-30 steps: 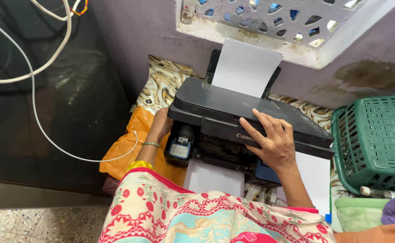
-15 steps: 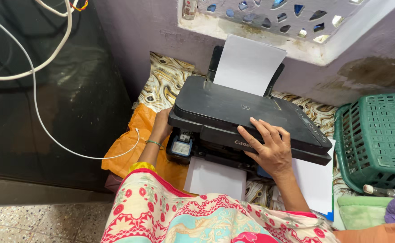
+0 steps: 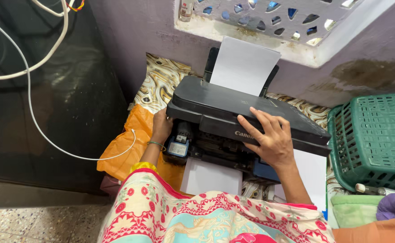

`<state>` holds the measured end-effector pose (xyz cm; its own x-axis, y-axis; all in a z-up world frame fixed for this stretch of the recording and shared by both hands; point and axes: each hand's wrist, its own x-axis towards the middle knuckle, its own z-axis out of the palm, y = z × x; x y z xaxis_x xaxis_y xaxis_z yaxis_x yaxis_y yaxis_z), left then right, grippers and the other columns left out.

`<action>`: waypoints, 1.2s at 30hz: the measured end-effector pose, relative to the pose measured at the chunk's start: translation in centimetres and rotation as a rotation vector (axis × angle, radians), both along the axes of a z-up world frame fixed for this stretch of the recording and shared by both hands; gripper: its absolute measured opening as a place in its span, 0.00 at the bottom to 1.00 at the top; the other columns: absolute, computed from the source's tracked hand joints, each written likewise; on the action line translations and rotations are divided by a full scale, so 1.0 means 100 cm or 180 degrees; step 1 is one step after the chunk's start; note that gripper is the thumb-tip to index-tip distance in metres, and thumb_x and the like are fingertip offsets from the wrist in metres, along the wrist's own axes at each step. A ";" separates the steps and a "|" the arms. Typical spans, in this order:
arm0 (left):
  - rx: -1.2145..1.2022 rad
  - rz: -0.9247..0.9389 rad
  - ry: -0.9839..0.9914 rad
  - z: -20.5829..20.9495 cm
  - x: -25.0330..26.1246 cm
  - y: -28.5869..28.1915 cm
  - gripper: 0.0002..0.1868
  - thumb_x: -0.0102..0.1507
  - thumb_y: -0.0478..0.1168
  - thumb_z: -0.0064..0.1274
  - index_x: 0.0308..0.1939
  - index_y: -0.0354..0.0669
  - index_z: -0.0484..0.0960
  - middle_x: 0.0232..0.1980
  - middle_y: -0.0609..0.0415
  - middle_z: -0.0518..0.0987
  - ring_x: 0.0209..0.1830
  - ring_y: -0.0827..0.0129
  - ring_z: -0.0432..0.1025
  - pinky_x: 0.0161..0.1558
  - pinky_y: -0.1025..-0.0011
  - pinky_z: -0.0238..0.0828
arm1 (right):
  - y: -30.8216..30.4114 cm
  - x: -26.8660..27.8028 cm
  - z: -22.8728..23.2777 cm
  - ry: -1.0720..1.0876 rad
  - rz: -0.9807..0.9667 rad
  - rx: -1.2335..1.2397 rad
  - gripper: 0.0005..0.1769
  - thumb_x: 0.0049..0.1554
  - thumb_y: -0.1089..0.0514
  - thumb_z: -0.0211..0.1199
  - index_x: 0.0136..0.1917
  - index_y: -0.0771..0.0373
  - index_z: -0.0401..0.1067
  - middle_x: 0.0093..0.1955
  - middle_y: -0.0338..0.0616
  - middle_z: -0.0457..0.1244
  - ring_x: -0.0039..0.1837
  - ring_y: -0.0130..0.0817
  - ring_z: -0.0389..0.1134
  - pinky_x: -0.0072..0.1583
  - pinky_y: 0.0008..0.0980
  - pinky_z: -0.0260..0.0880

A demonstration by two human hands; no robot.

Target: The person opens the printer's scanner lid and places a sheet on the glass, then loads paper into the paper tray. They open the ink cartridge access cover, handle the ink cartridges inside, close the cover, and finally remove a printed sheet from the output tray.

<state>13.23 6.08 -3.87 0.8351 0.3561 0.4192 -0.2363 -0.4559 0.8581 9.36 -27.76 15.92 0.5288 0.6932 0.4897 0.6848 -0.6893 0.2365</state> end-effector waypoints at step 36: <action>0.0510 -0.0023 0.0418 0.040 -0.142 -0.062 0.29 0.50 0.27 0.66 0.56 0.31 0.78 0.64 0.34 0.75 0.66 0.42 0.67 0.61 0.58 0.66 | 0.016 -0.068 -0.030 0.0890 -0.0087 0.1173 0.33 0.54 0.63 0.68 0.72 0.49 0.70 0.80 0.51 0.52 0.82 0.49 0.50 0.78 0.54 0.43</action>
<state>-0.94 -0.11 0.08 0.8886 0.2874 0.3574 -0.1310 -0.5877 0.7984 2.53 -26.18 12.91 0.6912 0.4838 0.5368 0.6679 -0.7114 -0.2188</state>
